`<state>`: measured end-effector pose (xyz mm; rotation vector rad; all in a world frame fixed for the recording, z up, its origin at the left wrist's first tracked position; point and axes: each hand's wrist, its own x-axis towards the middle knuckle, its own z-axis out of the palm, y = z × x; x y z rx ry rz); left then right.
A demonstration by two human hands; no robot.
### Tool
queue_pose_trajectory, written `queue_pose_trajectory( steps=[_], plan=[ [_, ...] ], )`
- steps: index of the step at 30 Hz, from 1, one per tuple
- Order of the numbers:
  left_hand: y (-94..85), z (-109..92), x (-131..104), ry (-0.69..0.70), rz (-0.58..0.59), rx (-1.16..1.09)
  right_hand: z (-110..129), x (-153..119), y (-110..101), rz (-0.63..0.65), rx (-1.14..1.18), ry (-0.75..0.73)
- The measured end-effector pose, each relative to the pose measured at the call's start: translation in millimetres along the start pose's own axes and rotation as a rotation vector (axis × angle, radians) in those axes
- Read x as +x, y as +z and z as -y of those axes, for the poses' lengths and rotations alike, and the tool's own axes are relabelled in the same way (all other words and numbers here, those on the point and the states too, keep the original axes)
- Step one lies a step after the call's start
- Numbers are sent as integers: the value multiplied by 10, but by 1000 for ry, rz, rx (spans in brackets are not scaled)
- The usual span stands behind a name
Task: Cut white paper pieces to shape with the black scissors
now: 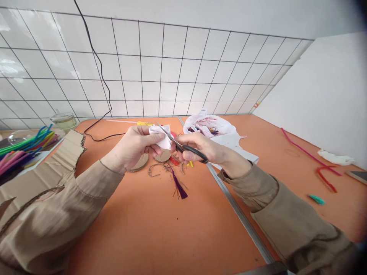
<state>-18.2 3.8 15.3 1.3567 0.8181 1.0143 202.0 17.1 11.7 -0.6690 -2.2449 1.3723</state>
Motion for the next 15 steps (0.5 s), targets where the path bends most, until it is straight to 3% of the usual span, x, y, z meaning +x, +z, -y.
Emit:
queue_pose_trajectory(
  steps=[10, 15],
  plan=[
    [9, 0, 1, 4, -33, 50, 24, -9, 5, -8, 4, 42],
    [11, 6, 4, 2, -36, 43, 21, -3, 9, -10, -24, -20]
  ],
)
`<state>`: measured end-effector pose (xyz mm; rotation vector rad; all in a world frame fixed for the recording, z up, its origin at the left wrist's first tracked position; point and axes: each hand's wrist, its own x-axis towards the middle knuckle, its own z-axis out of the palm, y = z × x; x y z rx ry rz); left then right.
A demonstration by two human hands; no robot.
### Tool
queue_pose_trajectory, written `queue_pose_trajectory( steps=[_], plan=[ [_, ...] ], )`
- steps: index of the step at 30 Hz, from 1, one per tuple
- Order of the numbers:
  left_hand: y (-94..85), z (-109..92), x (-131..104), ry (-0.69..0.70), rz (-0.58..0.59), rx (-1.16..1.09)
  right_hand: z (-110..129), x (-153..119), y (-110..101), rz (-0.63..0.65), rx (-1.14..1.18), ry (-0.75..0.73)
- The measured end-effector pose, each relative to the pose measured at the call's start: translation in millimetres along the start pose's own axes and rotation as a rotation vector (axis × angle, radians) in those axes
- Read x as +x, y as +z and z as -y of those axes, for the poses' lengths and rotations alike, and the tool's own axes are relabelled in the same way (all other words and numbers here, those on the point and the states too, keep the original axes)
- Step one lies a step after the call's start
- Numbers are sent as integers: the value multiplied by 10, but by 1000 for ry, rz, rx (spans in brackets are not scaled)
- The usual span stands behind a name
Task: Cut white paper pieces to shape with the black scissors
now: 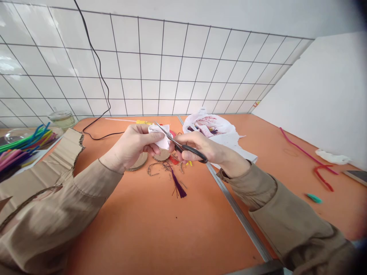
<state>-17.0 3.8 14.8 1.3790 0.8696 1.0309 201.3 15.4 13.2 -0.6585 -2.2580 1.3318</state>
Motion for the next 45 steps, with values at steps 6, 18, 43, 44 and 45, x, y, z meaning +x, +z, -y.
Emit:
queue_pose_trajectory(
  steps=[6, 18, 43, 44, 45],
  plan=[
    [10, 0, 1, -1, -1, -5, -35, 12, -16, 8, 4, 30],
    [-2, 9, 5, -3, -22, -1, 21, 8, 3, -28, -19, 98],
    [-8, -29, -1, 25, 15, -11, -11, -13, -32, 0, 0, 23],
    [-7, -23, -1, 28, 24, -13, -15, -11, -29, 4, -2, 21],
    [-6, -17, -1, 30, 32, -15, -18, -8, -25, 6, -2, 16]
  ],
)
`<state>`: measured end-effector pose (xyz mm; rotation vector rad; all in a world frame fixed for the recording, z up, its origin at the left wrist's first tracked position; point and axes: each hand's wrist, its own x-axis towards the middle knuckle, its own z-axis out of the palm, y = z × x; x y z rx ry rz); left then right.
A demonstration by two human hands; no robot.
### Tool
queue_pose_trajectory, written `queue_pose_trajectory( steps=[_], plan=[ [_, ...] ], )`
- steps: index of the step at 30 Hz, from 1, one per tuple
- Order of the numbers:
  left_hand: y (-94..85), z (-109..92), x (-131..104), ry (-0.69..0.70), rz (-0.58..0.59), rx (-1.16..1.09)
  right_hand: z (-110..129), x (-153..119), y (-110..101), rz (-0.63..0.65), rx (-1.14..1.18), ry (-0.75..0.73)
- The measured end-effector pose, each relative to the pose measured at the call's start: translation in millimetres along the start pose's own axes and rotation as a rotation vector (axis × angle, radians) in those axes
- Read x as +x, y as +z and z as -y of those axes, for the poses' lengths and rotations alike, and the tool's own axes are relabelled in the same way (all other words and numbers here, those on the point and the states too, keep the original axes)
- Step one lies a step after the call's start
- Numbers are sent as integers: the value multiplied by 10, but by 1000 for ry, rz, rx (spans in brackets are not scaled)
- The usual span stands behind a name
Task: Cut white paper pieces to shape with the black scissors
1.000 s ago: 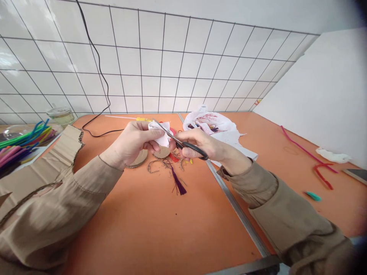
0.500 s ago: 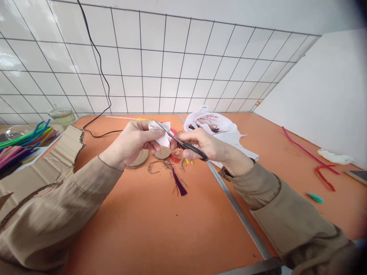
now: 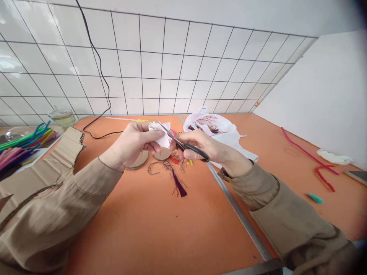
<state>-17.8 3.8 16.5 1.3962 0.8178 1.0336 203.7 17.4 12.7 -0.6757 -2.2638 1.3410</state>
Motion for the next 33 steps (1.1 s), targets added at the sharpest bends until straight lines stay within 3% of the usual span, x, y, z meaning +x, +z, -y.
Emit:
queue_pose_trajectory(
  steps=[33],
  plan=[
    [-12, 40, -12, 38, 0, 74, 81, 4, 19, -13, -58, 57]
  ],
)
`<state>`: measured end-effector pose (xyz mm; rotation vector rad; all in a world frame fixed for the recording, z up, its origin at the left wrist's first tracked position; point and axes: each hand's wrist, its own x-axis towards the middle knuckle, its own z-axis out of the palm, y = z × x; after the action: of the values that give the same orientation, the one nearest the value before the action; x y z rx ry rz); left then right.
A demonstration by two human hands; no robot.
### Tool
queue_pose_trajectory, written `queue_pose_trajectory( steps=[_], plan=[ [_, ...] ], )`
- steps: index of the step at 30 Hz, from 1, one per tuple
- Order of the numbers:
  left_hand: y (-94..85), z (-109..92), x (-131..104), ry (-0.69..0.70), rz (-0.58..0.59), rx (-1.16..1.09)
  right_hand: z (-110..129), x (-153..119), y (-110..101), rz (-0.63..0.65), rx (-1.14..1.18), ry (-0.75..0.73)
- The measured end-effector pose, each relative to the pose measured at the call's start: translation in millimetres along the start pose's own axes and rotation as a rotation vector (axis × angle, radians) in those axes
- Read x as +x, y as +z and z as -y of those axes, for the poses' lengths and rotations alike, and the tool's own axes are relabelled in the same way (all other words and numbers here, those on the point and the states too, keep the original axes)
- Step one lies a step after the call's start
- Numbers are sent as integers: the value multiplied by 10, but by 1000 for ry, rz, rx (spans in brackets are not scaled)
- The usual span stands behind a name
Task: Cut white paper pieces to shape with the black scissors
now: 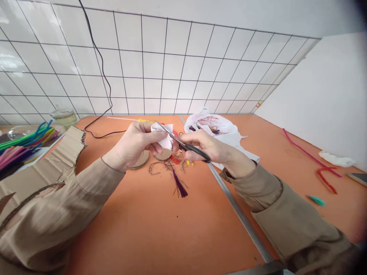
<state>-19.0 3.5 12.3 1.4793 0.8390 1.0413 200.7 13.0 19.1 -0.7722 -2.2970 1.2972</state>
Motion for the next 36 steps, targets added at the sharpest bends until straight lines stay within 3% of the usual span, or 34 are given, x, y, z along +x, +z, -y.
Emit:
queue_pose_trajectory(
  steps=[11, 25, 36],
  plan=[
    [-11, -39, 6, -22, -1, -86, -44, -3, -20, 3, 58, -50],
    [43, -19, 14, -4, -35, -76, -46, -2, -11, -2, -40, -104],
    [64, -31, 0, -2, -65, -29, -31, -5, -3, -12, -13, -46]
  ],
)
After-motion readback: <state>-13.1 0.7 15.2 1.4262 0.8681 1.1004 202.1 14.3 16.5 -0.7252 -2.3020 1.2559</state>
